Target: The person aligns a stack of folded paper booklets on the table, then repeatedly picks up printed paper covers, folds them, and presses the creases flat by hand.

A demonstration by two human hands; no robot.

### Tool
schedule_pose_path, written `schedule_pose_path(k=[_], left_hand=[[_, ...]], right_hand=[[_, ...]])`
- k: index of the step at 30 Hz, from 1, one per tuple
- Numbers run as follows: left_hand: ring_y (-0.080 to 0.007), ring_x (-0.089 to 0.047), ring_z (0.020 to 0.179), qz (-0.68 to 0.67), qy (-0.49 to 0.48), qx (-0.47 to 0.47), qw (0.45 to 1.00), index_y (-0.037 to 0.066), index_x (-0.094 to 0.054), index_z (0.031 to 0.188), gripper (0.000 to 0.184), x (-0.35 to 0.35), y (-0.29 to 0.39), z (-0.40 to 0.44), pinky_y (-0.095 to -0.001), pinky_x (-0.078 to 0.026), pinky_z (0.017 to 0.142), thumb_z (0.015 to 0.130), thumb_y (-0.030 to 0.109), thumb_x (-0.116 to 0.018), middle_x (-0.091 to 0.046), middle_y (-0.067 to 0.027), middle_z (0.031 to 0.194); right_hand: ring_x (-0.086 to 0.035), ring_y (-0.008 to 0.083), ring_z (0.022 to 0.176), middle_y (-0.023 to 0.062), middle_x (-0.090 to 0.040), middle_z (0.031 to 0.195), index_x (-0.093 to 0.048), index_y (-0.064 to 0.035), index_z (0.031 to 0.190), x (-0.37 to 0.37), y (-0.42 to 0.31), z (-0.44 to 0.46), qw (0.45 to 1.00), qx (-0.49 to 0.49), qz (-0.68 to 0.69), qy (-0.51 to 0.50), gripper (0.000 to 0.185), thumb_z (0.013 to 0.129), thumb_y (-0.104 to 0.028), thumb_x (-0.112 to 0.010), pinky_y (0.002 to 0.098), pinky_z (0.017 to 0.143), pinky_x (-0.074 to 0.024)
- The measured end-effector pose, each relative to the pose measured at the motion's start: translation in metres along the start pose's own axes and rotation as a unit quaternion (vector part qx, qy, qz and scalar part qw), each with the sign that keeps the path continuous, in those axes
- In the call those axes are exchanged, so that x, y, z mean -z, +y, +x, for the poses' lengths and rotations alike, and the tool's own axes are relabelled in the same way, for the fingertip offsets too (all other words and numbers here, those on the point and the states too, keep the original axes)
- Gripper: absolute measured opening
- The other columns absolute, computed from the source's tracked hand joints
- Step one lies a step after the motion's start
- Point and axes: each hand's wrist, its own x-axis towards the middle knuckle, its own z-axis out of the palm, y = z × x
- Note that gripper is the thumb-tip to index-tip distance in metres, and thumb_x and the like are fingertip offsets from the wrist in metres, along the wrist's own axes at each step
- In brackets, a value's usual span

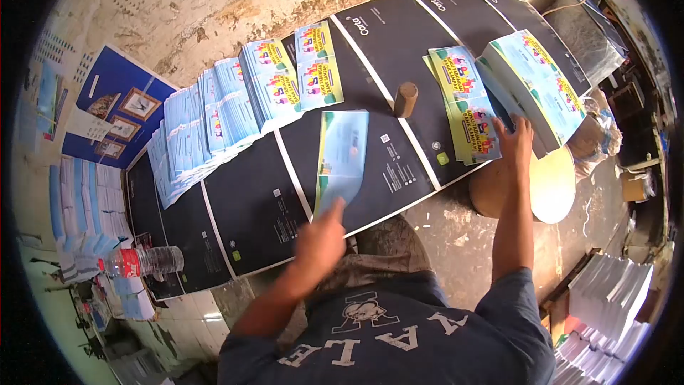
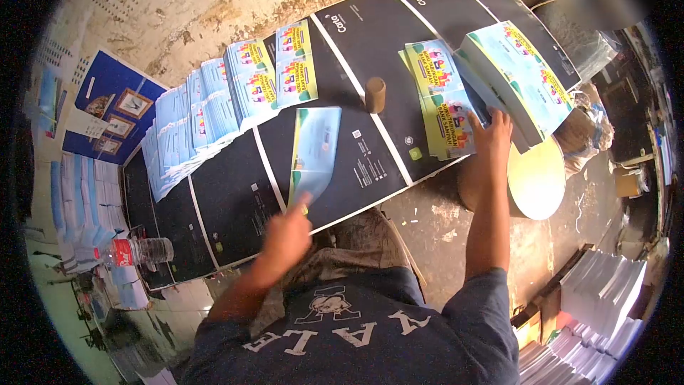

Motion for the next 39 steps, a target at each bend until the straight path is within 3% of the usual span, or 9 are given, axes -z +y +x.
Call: schedule_pose_path(k=[3,7,16,18,24,26,31,34,39], left_hand=[[-0.0272,-0.071,0.099,-0.219,0.323,-0.080,0.917,-0.004,-0.055,0.137,0.044,0.061,-0.035,0.053,-0.0369,-0.054,0.087,0.093,-0.002,-0.048,-0.068,-0.0255,0.118],[-0.0218,-0.069,0.098,-0.636,0.311,0.009,0.706,-0.005,-0.047,0.142,0.047,0.101,-0.055,0.150,-0.0327,-0.057,0.081,0.096,0.001,-0.045,-0.067,-0.0159,0.118],[-0.0405,-0.042,0.132,-0.066,0.438,0.086,0.892,-0.006,-0.054,0.132,0.053,0.049,-0.068,0.234,-0.0454,-0.034,0.111,0.086,0.014,-0.068,-0.056,-0.0243,0.132],[-0.0395,-0.046,0.129,0.019,0.514,0.053,0.856,-0.001,-0.055,0.134,0.053,0.058,-0.025,0.188,-0.0472,-0.036,0.110,0.085,0.014,-0.070,-0.058,-0.0208,0.132],[-0.0344,-0.050,0.132,-0.038,0.364,-0.376,0.851,0.010,-0.060,0.136,0.063,0.078,0.048,0.085,-0.0470,-0.038,0.110,0.079,0.023,-0.083,-0.050,-0.0181,0.146],[-0.0291,-0.055,0.128,0.014,0.337,-0.449,0.828,0.011,-0.064,0.130,0.056,0.095,0.074,0.046,-0.0446,-0.040,0.106,0.079,0.025,-0.082,-0.057,-0.0161,0.139],[-0.0176,-0.070,0.093,-0.181,0.183,-0.394,0.882,0.004,-0.067,0.112,0.027,0.092,0.069,0.003,-0.0346,-0.050,0.084,0.091,0.019,-0.074,-0.074,-0.0117,0.095],[-0.0153,-0.070,0.082,-0.401,0.101,-0.250,0.875,-0.002,-0.064,0.107,0.022,0.080,0.050,-0.003,-0.0323,-0.052,0.068,0.096,0.017,-0.069,-0.072,-0.0147,0.089],[-0.0133,-0.069,0.091,-0.435,0.192,-0.197,0.857,-0.003,-0.058,0.124,0.035,0.046,0.026,-0.006,-0.0315,-0.053,0.078,0.096,0.016,-0.069,-0.073,-0.0170,0.101]], right_hand=[[-0.055,0.0387,0.118,0.0210,-0.062,0.121,-0.067,-0.0028,0.121,-0.026,0.036,0.009,0.996,0.016,-0.059,-0.071,0.057,0.082,-0.044,-0.077,0.0466,0.101,-0.0448],[-0.056,0.0369,0.116,0.0206,-0.063,0.118,-0.070,-0.0021,0.114,-0.030,0.033,0.015,0.996,0.018,-0.036,-0.078,0.051,0.081,-0.040,-0.077,0.0447,0.101,-0.0447],[-0.068,0.0278,0.096,0.0202,-0.068,0.108,-0.064,0.0010,0.112,0.037,0.008,0.020,0.980,-0.064,0.023,-0.185,0.033,0.089,-0.022,-0.071,0.0335,0.083,-0.0515],[-0.067,0.0245,0.092,0.0146,-0.070,0.099,-0.064,0.0002,0.115,0.051,0.006,0.015,0.904,-0.104,0.379,-0.170,0.035,0.088,-0.021,-0.071,0.0339,0.081,-0.0515],[-0.064,0.0226,0.108,0.0153,-0.067,0.116,-0.059,0.0014,0.123,0.132,-0.063,-0.038,0.682,-0.082,0.675,-0.270,0.038,0.088,-0.008,-0.069,0.0344,0.099,-0.0478],[-0.065,0.0232,0.104,0.0144,-0.068,0.107,-0.060,0.0037,0.116,0.145,-0.078,-0.052,0.729,-0.034,0.585,-0.353,0.050,0.090,-0.037,-0.072,0.0333,0.096,-0.0488],[-0.065,0.0303,0.052,0.0276,-0.068,0.101,-0.054,0.0092,0.128,0.144,-0.157,-0.084,0.423,-0.079,0.810,-0.398,0.087,0.095,-0.071,-0.041,0.0407,0.056,-0.0589],[-0.066,0.0195,0.104,0.0154,-0.064,0.125,-0.050,0.0019,0.138,0.104,-0.170,-0.092,0.729,0.069,0.598,-0.325,0.057,0.095,-0.029,-0.070,0.0334,0.088,-0.0532],[-0.061,0.0167,0.112,0.0100,-0.065,0.122,-0.047,0.0029,0.136,0.082,-0.235,-0.138,0.685,-0.064,0.593,-0.418,0.052,0.091,-0.006,-0.073,0.0327,0.098,-0.0473]])
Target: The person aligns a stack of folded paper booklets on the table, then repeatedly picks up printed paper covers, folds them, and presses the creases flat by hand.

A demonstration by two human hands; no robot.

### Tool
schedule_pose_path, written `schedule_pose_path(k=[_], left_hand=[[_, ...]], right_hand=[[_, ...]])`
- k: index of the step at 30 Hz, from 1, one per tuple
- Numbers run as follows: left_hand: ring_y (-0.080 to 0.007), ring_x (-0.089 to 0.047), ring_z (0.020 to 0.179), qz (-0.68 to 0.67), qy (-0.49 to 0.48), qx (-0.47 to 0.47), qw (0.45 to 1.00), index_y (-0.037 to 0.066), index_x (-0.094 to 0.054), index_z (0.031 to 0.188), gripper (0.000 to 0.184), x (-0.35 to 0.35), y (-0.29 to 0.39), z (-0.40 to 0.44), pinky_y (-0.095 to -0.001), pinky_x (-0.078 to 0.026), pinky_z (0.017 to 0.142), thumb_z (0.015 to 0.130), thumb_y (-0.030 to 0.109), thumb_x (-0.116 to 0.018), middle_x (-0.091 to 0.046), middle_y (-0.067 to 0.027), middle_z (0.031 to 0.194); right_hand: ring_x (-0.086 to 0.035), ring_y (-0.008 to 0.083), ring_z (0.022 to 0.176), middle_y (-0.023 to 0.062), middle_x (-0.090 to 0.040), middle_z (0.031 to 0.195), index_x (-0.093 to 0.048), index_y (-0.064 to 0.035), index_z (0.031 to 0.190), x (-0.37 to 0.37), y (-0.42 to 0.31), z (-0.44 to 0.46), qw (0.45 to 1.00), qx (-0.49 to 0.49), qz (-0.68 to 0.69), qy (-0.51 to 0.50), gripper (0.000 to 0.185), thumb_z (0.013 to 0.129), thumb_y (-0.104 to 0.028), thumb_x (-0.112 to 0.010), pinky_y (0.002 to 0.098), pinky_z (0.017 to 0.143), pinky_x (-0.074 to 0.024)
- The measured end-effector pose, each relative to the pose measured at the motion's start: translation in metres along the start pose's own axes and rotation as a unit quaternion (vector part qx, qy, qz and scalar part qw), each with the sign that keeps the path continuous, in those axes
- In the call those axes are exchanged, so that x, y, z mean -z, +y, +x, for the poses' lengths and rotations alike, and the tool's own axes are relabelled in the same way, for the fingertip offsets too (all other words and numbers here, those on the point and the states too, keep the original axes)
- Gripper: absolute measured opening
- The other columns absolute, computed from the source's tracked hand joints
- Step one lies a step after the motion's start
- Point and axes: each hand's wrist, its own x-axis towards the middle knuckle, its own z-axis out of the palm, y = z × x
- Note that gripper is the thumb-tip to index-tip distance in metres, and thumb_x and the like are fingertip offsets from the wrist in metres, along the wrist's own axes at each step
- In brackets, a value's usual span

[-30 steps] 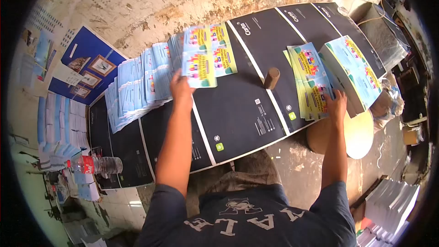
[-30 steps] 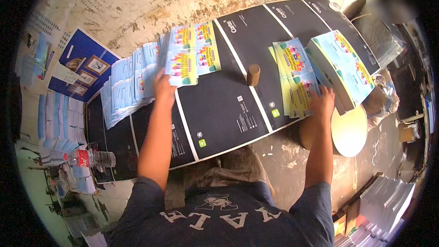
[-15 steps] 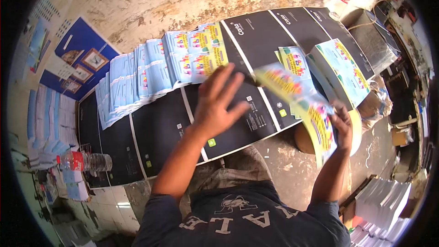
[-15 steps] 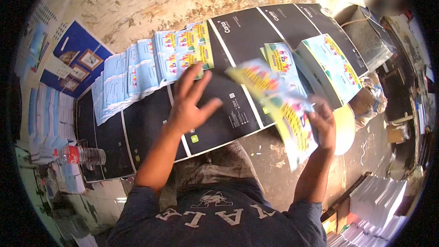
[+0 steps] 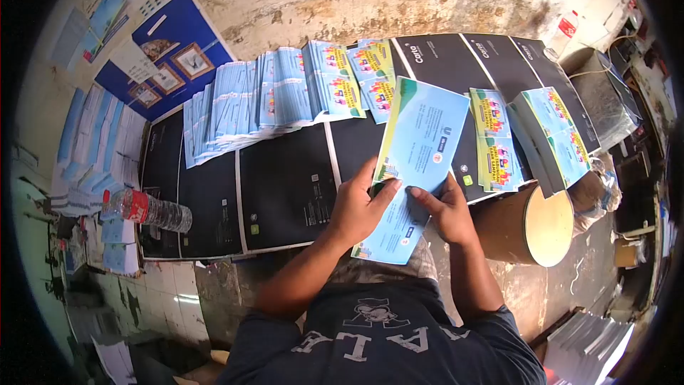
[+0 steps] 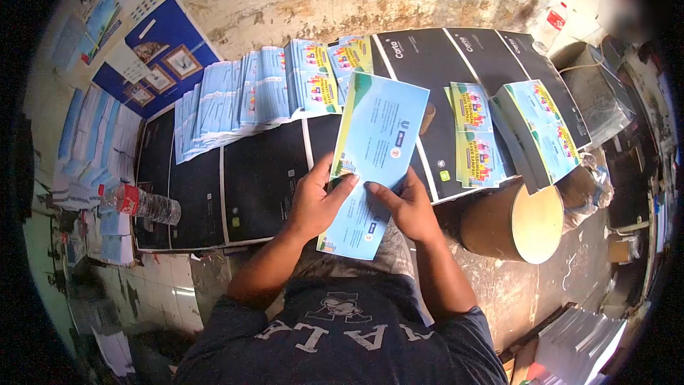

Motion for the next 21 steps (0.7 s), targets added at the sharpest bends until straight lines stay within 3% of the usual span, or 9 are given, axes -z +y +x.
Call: schedule_pose_path(k=[1,2,3,5,6,11,12,14,21], left_hand=[[-0.0135,-0.069,0.093,-0.007,0.042,0.006,0.999,-0.003,-0.056,0.130,0.041,0.001,-0.005,-0.003,-0.0314,-0.054,0.080,0.096,0.016,-0.069,-0.074,-0.0181,0.104],[-0.0089,-0.064,0.100,0.008,0.026,0.009,1.000,-0.003,-0.046,0.144,0.052,0.007,-0.015,-0.006,-0.0265,-0.051,0.085,0.097,0.009,-0.065,-0.072,-0.0109,0.115],[-0.0089,-0.064,0.100,0.009,0.030,0.011,0.999,-0.003,-0.046,0.144,0.052,0.010,-0.013,-0.009,-0.0265,-0.051,0.085,0.097,0.009,-0.065,-0.072,-0.0109,0.115],[-0.0198,-0.071,0.103,0.032,0.065,0.074,0.995,0.000,-0.048,0.144,0.055,0.016,-0.006,-0.014,-0.0320,-0.055,0.085,0.094,0.013,-0.069,-0.072,-0.0223,0.110],[-0.0198,-0.071,0.103,0.032,0.067,0.076,0.994,0.000,-0.048,0.144,0.055,0.017,-0.008,-0.015,-0.0320,-0.055,0.085,0.094,0.013,-0.069,-0.072,-0.0223,0.110],[-0.0321,-0.072,0.101,0.184,0.120,-0.120,0.968,0.002,-0.052,0.142,0.056,0.020,-0.018,-0.012,-0.0357,-0.057,0.083,0.091,0.009,-0.073,-0.070,-0.0250,0.113],[-0.0321,-0.072,0.101,0.183,0.119,-0.118,0.969,0.002,-0.052,0.142,0.056,0.020,-0.018,-0.013,-0.0357,-0.057,0.083,0.091,0.009,-0.073,-0.070,-0.0250,0.113],[-0.0135,-0.067,0.104,0.152,0.119,-0.074,0.978,-0.001,-0.054,0.140,0.050,0.022,-0.019,-0.017,-0.0293,-0.055,0.083,0.093,0.004,-0.070,-0.070,-0.0199,0.121],[-0.0147,-0.067,0.105,0.112,0.135,-0.039,0.984,-0.001,-0.053,0.141,0.051,0.023,-0.011,-0.022,-0.0290,-0.054,0.085,0.093,0.002,-0.069,-0.070,-0.0209,0.121]], right_hand=[[-0.061,0.0165,0.111,0.0097,-0.066,0.120,-0.048,0.0033,0.135,-0.006,0.006,0.003,1.000,0.011,0.005,0.013,0.050,0.092,-0.004,-0.072,0.0324,0.098,-0.0476],[-0.061,0.0165,0.111,0.0097,-0.066,0.120,-0.048,0.0033,0.135,-0.008,0.012,0.007,1.000,0.009,0.005,0.009,0.050,0.092,-0.004,-0.072,0.0324,0.098,-0.0476],[-0.061,0.0165,0.111,0.0098,-0.066,0.120,-0.048,0.0031,0.134,-0.009,0.018,0.010,1.000,-0.001,0.026,0.014,0.049,0.091,-0.003,-0.072,0.0322,0.098,-0.0476],[-0.061,0.0164,0.111,0.0099,-0.066,0.120,-0.048,0.0029,0.133,-0.014,0.024,0.013,0.999,-0.013,0.047,0.016,0.048,0.091,-0.002,-0.071,0.0321,0.098,-0.0476],[-0.061,0.0164,0.111,0.0100,-0.066,0.120,-0.049,0.0030,0.132,-0.016,0.024,0.013,0.999,-0.007,0.048,0.014,0.047,0.091,-0.002,-0.072,0.0320,0.097,-0.0478],[-0.063,0.0163,0.108,0.0101,-0.066,0.119,-0.049,0.0030,0.131,-0.024,0.019,0.013,1.000,-0.024,0.018,0.000,0.047,0.090,-0.002,-0.072,0.0321,0.096,-0.0484],[-0.063,0.0159,0.107,0.0097,-0.067,0.119,-0.049,0.0030,0.131,-0.026,0.020,0.012,1.000,-0.016,0.006,0.000,0.046,0.091,-0.003,-0.072,0.0320,0.095,-0.0489],[-0.063,0.0156,0.106,0.0094,-0.067,0.118,-0.050,0.0031,0.130,-0.027,0.019,0.011,1.000,-0.009,-0.006,0.001,0.044,0.092,-0.004,-0.072,0.0320,0.094,-0.0494],[-0.064,0.0119,0.099,0.0064,-0.071,0.109,-0.059,0.0022,0.120,-0.030,0.017,0.010,1.000,-0.011,-0.011,0.006,0.030,0.093,-0.007,-0.072,0.0297,0.088,-0.0508]])
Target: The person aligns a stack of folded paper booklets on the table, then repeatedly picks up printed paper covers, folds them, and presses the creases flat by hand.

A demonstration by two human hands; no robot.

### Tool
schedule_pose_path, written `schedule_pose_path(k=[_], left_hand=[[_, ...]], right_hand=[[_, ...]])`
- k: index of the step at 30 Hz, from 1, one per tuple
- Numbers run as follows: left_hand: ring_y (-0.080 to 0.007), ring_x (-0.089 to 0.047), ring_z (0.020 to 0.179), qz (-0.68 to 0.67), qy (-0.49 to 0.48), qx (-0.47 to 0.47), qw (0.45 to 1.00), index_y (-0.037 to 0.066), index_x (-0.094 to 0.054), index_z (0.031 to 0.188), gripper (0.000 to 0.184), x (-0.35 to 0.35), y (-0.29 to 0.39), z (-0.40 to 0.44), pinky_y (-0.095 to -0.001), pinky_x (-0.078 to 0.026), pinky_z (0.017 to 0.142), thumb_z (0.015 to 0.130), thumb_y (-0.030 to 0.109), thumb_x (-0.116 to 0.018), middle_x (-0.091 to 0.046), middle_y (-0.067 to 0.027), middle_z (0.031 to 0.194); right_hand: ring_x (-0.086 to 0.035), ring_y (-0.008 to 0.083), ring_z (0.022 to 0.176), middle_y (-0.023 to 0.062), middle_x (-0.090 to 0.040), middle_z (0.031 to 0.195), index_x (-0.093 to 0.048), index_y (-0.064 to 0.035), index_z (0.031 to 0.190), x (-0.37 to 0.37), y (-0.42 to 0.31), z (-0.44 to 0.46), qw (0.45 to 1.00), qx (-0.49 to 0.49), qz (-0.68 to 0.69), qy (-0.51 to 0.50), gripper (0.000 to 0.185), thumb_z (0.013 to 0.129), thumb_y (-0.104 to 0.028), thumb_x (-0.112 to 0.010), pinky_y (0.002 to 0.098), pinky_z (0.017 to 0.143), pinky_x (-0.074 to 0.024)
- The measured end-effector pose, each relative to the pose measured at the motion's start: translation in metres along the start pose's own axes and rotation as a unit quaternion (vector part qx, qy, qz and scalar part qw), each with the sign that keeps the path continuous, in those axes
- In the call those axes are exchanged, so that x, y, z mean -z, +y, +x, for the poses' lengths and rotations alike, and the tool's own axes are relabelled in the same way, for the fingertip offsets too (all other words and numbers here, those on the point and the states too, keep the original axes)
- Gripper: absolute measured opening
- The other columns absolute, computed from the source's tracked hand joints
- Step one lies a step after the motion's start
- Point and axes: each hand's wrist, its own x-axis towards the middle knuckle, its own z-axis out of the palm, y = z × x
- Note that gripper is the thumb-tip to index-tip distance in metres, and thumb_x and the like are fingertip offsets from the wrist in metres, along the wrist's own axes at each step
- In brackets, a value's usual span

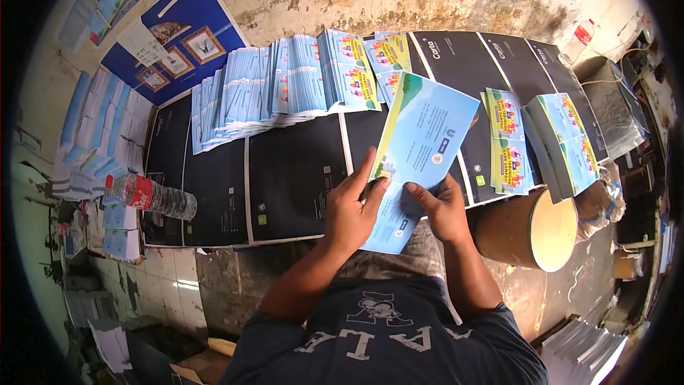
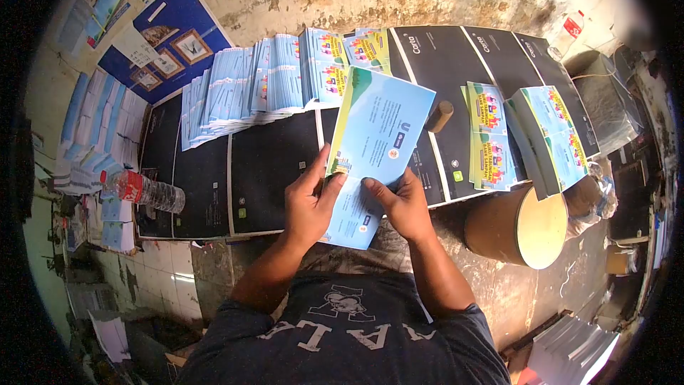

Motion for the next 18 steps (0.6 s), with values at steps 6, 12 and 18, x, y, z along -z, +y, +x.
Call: schedule_pose_path(k=[6,12,18], left_hand=[[-0.0116,-0.066,0.099,0.017,-0.001,-0.070,0.997,-0.001,-0.052,0.142,0.050,0.003,-0.002,-0.001,-0.0271,-0.054,0.082,0.094,0.002,-0.067,-0.071,-0.0192,0.117],[-0.0110,-0.066,0.096,-0.015,-0.002,-0.050,0.999,-0.001,-0.055,0.140,0.046,0.003,0.000,-0.004,-0.0260,-0.053,0.080,0.095,0.001,-0.065,-0.072,-0.0172,0.116],[-0.0181,-0.071,0.076,-0.002,-0.030,-0.092,0.995,0.007,-0.062,0.136,0.043,0.025,-0.003,-0.010,-0.0292,-0.054,0.067,0.093,0.001,-0.067,-0.073,-0.0174,0.091]], right_hand=[[-0.065,0.0107,0.093,0.0057,-0.072,0.104,-0.063,0.0015,0.115,0.000,0.000,-0.003,1.000,0.000,-0.008,0.002,0.027,0.091,-0.006,-0.074,0.0287,0.083,-0.0522],[-0.065,0.0118,0.096,0.0075,-0.071,0.108,-0.062,0.0019,0.118,0.002,0.000,-0.005,1.000,-0.011,-0.028,-0.006,0.033,0.088,-0.003,-0.075,0.0298,0.085,-0.0523],[-0.052,0.0204,0.129,0.0180,-0.053,0.141,-0.046,0.0017,0.142,0.030,-0.066,0.010,0.939,0.280,-0.129,0.153,0.066,0.085,-0.010,-0.078,0.0379,0.100,-0.0466]])
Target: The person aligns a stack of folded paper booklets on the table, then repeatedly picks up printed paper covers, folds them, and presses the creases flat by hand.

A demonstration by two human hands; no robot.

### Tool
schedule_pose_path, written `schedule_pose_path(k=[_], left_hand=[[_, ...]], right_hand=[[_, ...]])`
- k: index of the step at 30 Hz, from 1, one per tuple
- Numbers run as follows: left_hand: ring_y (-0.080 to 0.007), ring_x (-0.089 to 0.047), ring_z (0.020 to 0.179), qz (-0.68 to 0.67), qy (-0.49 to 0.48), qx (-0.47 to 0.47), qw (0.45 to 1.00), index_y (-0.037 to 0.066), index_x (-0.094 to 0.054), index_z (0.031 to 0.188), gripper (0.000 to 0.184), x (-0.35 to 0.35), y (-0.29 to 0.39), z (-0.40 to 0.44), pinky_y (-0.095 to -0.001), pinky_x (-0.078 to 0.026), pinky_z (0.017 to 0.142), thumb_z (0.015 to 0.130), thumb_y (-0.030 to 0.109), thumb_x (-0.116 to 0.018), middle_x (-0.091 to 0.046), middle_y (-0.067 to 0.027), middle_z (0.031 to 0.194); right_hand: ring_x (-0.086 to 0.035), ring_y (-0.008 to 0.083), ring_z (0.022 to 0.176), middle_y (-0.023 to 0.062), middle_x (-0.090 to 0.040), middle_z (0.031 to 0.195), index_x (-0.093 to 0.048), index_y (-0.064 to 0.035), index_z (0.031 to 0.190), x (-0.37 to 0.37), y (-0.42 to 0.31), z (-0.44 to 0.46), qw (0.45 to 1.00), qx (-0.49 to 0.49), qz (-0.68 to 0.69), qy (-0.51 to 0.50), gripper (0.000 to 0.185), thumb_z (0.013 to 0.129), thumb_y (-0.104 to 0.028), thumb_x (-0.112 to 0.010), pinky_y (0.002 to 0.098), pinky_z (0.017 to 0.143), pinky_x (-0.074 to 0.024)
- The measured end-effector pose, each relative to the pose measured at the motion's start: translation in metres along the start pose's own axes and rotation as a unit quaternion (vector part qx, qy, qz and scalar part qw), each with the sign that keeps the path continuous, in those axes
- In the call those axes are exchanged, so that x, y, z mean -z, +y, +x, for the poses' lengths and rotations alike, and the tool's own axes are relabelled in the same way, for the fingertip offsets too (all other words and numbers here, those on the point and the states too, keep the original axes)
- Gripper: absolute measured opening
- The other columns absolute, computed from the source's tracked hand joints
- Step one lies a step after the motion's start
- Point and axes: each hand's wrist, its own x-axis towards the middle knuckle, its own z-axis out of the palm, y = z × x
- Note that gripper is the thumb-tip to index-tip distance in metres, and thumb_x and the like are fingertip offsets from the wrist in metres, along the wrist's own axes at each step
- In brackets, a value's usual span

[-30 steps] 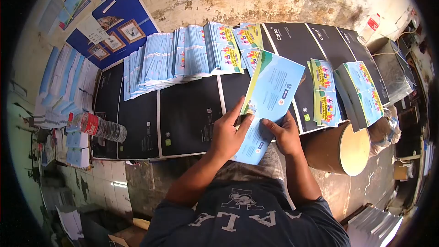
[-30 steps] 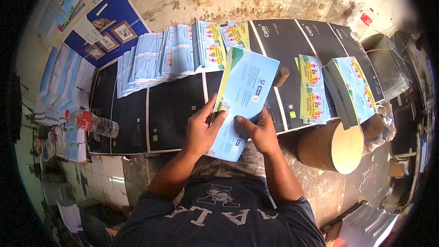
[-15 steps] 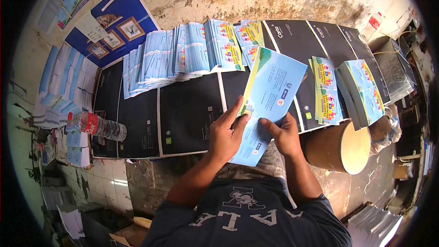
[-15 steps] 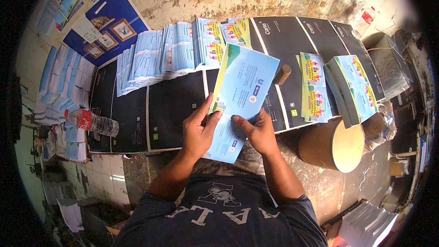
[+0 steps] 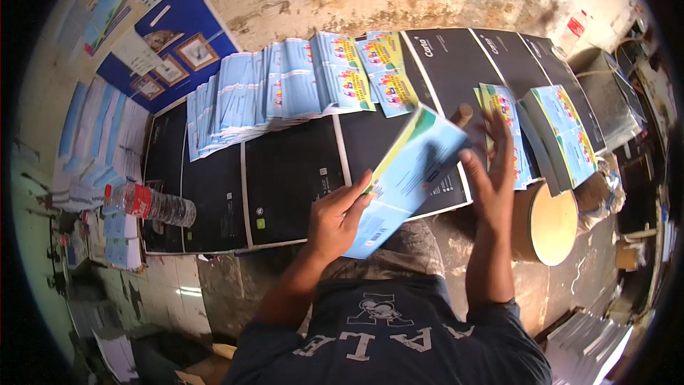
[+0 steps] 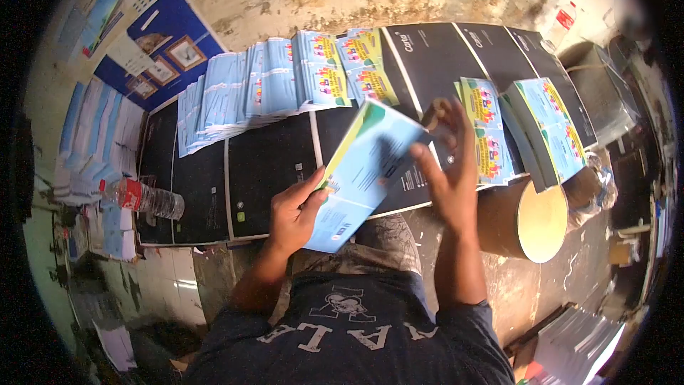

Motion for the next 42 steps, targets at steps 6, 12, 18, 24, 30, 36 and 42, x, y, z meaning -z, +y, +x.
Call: schedule_pose_path(k=[6,12,18,24,30,36,42], left_hand=[[-0.0218,-0.071,0.069,0.030,-0.110,-0.035,0.993,0.010,-0.064,0.134,0.045,0.012,0.004,-0.015,-0.0301,-0.054,0.061,0.090,0.000,-0.069,-0.071,-0.0168,0.086],[-0.0229,-0.072,0.070,0.033,-0.106,-0.049,0.993,0.009,-0.064,0.134,0.044,0.013,0.011,-0.016,-0.0314,-0.055,0.062,0.091,0.000,-0.068,-0.071,-0.0174,0.087],[-0.0232,-0.072,0.071,0.036,-0.119,-0.039,0.991,0.008,-0.063,0.135,0.044,0.015,0.017,-0.016,-0.0315,-0.055,0.062,0.092,0.000,-0.067,-0.071,-0.0177,0.089],[-0.0215,-0.072,0.074,0.023,-0.121,-0.024,0.992,0.008,-0.062,0.136,0.044,0.014,0.017,-0.016,-0.0301,-0.055,0.064,0.093,0.001,-0.067,-0.072,-0.0176,0.091],[-0.0206,-0.073,0.076,0.022,-0.113,-0.028,0.993,0.008,-0.062,0.136,0.044,0.013,0.017,-0.017,-0.0299,-0.056,0.066,0.093,0.002,-0.067,-0.073,-0.0174,0.093],[-0.0208,-0.073,0.077,0.013,-0.102,-0.036,0.994,0.008,-0.062,0.136,0.044,0.012,0.017,-0.018,-0.0301,-0.057,0.068,0.093,0.002,-0.067,-0.073,-0.0178,0.094],[-0.0214,-0.073,0.078,0.008,-0.101,-0.035,0.994,0.008,-0.062,0.136,0.043,0.012,0.016,-0.019,-0.0300,-0.057,0.068,0.093,0.002,-0.067,-0.073,-0.0174,0.095]], right_hand=[[-0.068,0.0289,0.103,0.0217,-0.069,0.112,-0.066,0.0025,0.118,0.018,-0.035,0.032,0.945,0.027,-0.196,-0.262,0.038,0.090,-0.022,-0.075,0.0347,0.091,-0.0497],[-0.065,0.0125,0.076,0.0138,-0.073,0.084,-0.072,0.0013,0.102,0.014,-0.033,0.031,0.946,-0.103,-0.136,-0.275,0.024,0.094,-0.022,-0.072,0.0331,0.072,-0.0513],[-0.064,0.0105,0.076,0.0126,-0.073,0.083,-0.072,0.0020,0.100,0.011,-0.038,0.031,0.946,-0.117,-0.164,-0.253,0.026,0.093,-0.023,-0.073,0.0316,0.071,-0.0514],[-0.063,0.0091,0.073,0.0115,-0.073,0.080,-0.073,0.0017,0.099,0.009,-0.038,0.032,0.951,-0.103,-0.157,-0.247,0.026,0.093,-0.023,-0.074,0.0304,0.068,-0.0506],[-0.064,0.0096,0.073,0.0121,-0.073,0.080,-0.073,0.0022,0.099,0.007,-0.043,0.034,0.945,-0.120,-0.175,-0.249,0.027,0.092,-0.024,-0.074,0.0307,0.069,-0.0512],[-0.065,0.0109,0.074,0.0133,-0.073,0.081,-0.072,0.0031,0.098,0.006,-0.041,0.034,0.949,-0.106,-0.161,-0.250,0.028,0.092,-0.024,-0.075,0.0315,0.069,-0.0516],[-0.066,0.0125,0.075,0.0139,-0.073,0.082,-0.073,0.0032,0.098,0.005,-0.044,0.034,0.948,-0.110,-0.164,-0.249,0.028,0.092,-0.024,-0.074,0.0317,0.070,-0.0521]])
